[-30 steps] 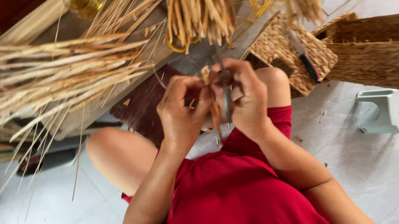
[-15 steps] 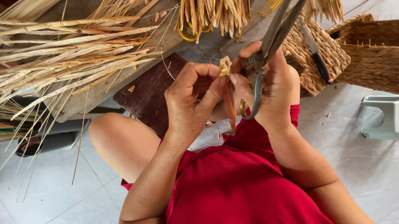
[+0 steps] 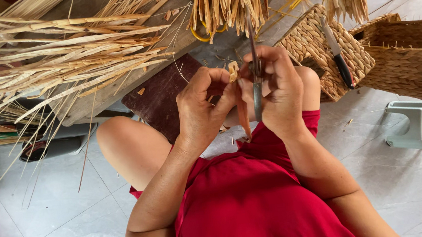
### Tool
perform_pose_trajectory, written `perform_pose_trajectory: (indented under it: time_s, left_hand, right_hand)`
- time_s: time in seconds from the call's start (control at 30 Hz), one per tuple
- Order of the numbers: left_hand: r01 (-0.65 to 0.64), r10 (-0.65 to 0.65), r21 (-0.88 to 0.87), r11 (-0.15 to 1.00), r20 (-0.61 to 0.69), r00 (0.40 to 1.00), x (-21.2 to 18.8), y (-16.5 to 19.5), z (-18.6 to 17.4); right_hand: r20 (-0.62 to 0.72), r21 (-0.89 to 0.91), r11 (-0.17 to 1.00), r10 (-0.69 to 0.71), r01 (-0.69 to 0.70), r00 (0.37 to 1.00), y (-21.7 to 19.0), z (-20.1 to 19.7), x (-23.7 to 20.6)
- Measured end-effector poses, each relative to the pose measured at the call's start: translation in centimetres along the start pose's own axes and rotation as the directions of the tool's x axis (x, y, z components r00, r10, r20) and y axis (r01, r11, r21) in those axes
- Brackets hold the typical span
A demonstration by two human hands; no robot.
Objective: The person sits on the floor and trims and splits dried plant fiber strips with scissors, cutting off thin edge pieces and setting trimmed strips aside while reaching for new strips from the pile on the workbench.
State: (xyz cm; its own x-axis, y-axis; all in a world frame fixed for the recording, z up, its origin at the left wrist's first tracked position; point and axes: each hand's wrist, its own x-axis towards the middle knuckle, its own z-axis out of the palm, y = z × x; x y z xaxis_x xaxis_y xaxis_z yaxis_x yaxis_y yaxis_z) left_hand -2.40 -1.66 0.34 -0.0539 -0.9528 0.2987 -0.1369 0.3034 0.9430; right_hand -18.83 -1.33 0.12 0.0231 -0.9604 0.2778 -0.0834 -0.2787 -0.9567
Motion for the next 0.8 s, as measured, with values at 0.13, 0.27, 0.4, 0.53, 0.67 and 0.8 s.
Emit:
perform_pose_trajectory:
  time_s: [0.13,0.27,0.4,0.53,0.67,0.8]
  left_hand:
    - [-0.077,0.081,0.072,0.994,-0.065,0.995,-0.4,-0.5,0.3]
    - [-0.023,0.03,0.062,0.998,-0.116,0.993,-1.0,-1.0,0.0]
    - [-0.153,0.16,-0.289,0.945,-0.002,0.987,-1.9,-1.4,-1.4]
    - [-0.018,-0.236,-0.892,0.452,-0.14,0.962,-1.6,-3.5,-5.7]
    - [-0.26,-0.195,-0.856,0.446,-0.376,0.906,-3.0,-7.2,-14.4]
    - [-0.419,-0.18,-0.787,0.453,-0.541,0.822,-7.1,-10.8,-27.2]
  right_hand:
    - [-0.032,0.035,0.998,-0.054,0.055,0.998,0.4,1.5,-0.2]
    - [-0.075,-0.055,0.989,-0.138,0.134,0.988,0.7,2.7,0.0]
    - [-0.215,0.051,0.999,0.023,-0.012,0.976,2.5,0.5,2.1]
    - [-0.523,0.472,0.833,0.0,0.289,0.853,5.7,-3.4,2.9]
    - [-0.755,0.371,0.879,0.098,0.298,0.649,9.1,-12.9,2.9]
    - [-0.727,0.444,0.813,0.081,0.377,0.682,13.6,-24.7,0.5]
